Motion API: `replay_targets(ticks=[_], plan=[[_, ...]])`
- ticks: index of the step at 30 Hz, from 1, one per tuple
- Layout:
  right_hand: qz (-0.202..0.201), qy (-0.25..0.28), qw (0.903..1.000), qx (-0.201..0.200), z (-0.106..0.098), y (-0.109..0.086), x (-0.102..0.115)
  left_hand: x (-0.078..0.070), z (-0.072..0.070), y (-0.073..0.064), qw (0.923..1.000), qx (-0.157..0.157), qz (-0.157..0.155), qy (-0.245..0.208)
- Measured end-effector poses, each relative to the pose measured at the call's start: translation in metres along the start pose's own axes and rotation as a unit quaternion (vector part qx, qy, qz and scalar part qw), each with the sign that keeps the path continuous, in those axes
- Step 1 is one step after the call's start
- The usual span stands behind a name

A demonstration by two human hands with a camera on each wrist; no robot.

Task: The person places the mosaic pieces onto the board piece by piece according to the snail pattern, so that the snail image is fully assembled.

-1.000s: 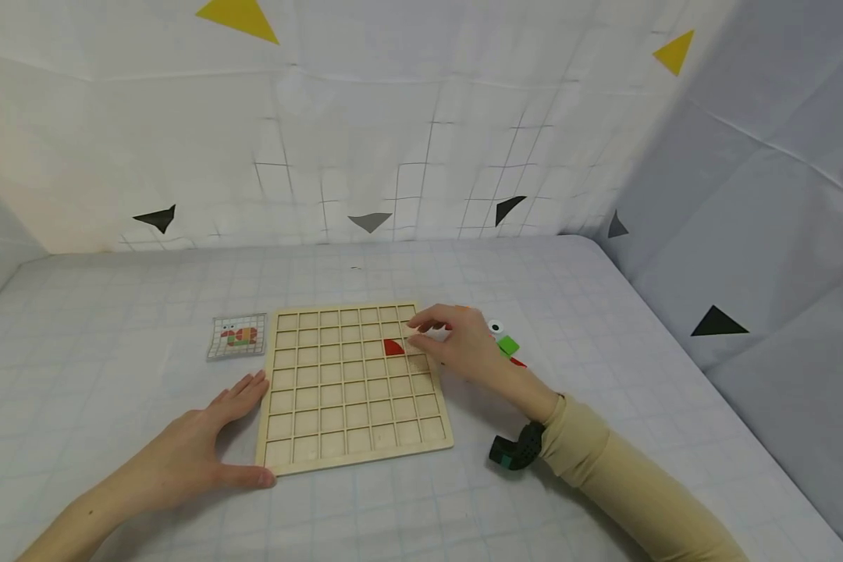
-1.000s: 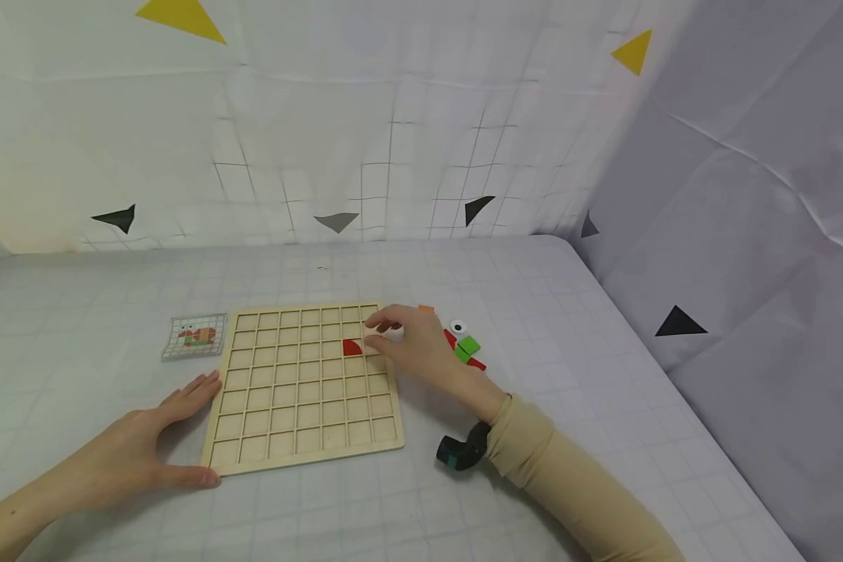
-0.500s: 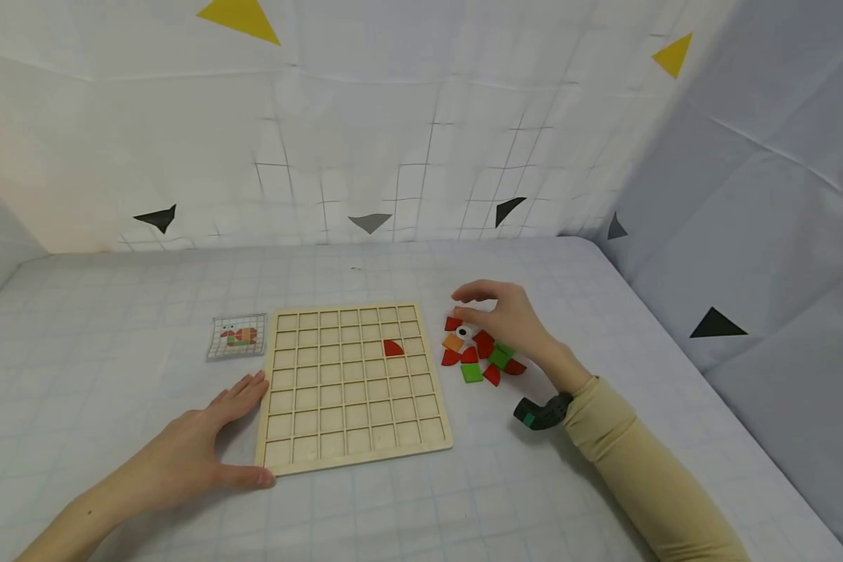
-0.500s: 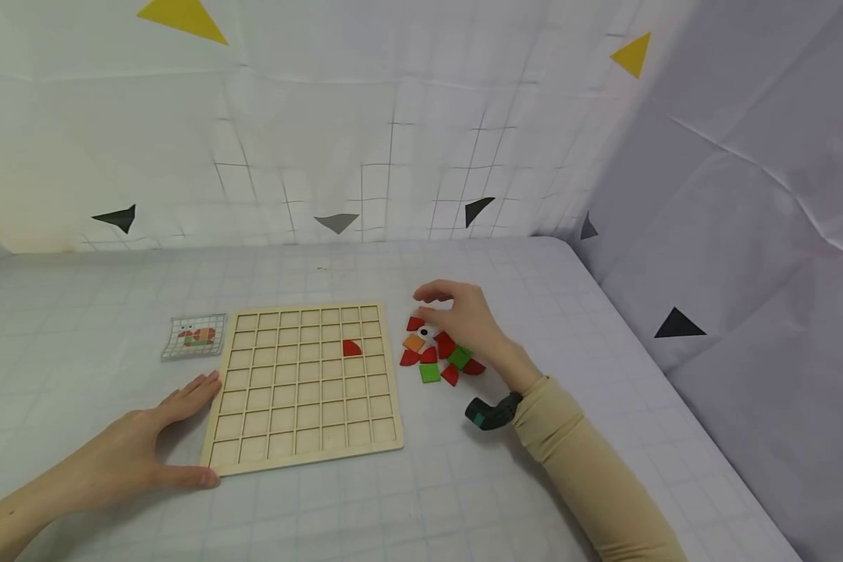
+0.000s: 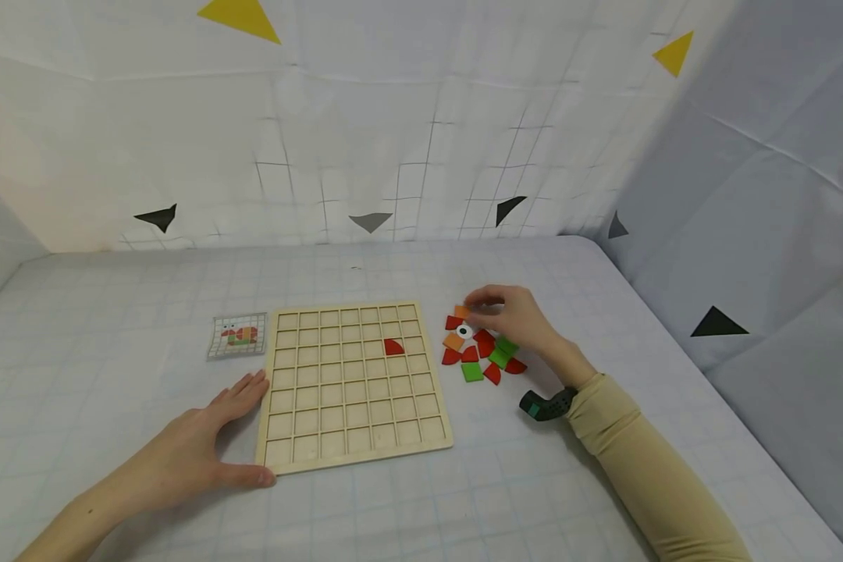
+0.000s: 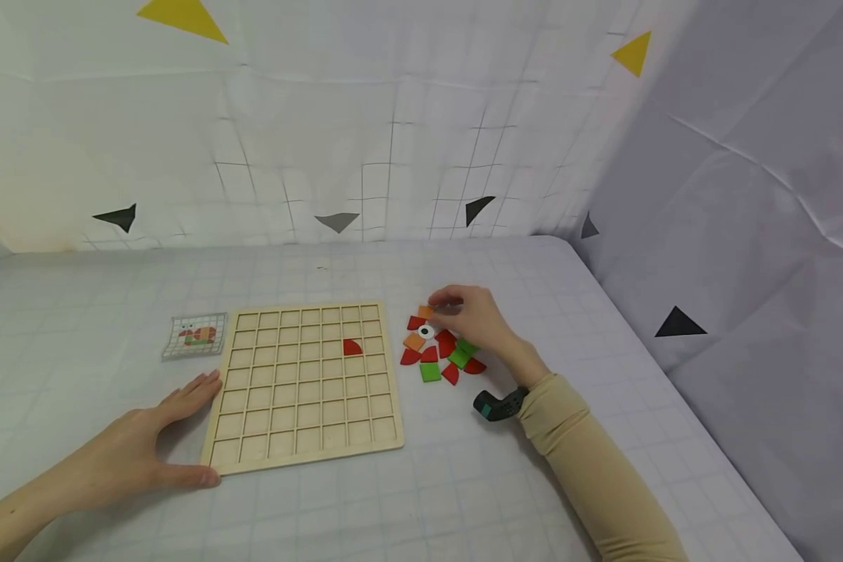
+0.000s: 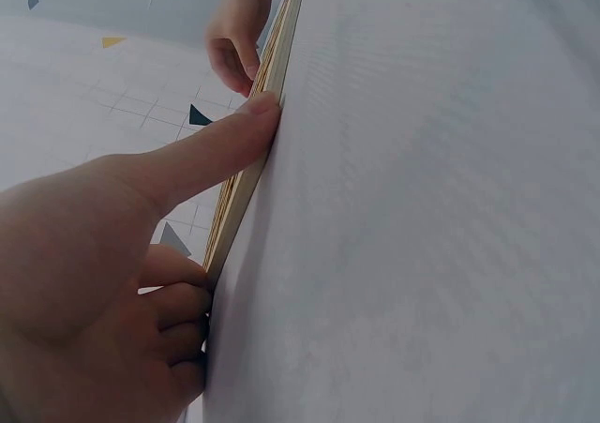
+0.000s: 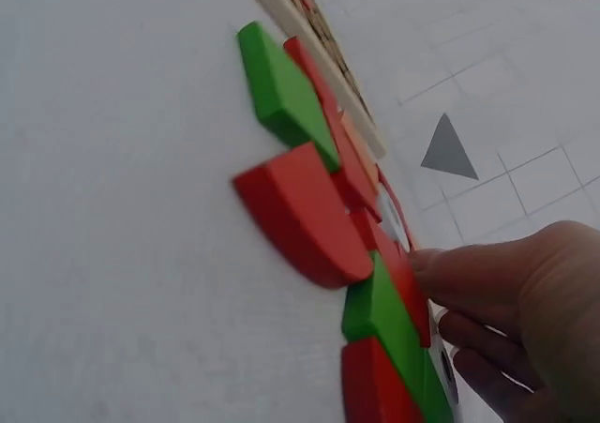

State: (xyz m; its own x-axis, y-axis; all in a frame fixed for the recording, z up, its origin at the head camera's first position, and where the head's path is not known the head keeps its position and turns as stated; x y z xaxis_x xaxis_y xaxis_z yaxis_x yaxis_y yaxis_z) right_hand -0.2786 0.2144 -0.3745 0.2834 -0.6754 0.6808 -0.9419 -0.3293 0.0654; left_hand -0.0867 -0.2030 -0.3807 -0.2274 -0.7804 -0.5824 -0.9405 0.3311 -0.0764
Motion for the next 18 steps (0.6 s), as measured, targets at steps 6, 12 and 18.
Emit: replay_targets(ticks=[6, 12, 18], plan=[[-0.009, -0.009, 0.9999, -0.007, 0.0011, 0.0007, -0.0034, -0.0011, -0.0005, 0.0002, 1.0, 0.0, -0.001, 0.001], [-0.009, -0.007, 0.9999, -0.01, 0.001, 0.0005, -0.0039, -0.0009, -0.0009, 0.0001, 1.0, 0.0, -0.002, -0.003], [-0.007, -0.011, 0.9998, -0.013, 0.0017, -0.0002, -0.0042, -0.0007, -0.0007, 0.0003, 1.0, 0.001, -0.003, -0.002]])
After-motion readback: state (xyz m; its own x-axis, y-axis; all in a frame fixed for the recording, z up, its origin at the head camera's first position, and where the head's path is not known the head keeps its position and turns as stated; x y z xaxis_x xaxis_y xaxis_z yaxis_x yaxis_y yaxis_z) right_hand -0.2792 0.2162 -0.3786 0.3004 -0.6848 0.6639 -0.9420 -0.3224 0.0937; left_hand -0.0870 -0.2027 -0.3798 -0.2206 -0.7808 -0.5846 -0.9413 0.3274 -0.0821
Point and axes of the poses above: each hand's wrist, its own y-axis towards the middle knuckle, its own z-axis out of the palm, x = y × z, the point moved 3 cm from there along y, towards the middle knuckle, and after that the axes turned 2 degrees about z, right-handed, at the moved point
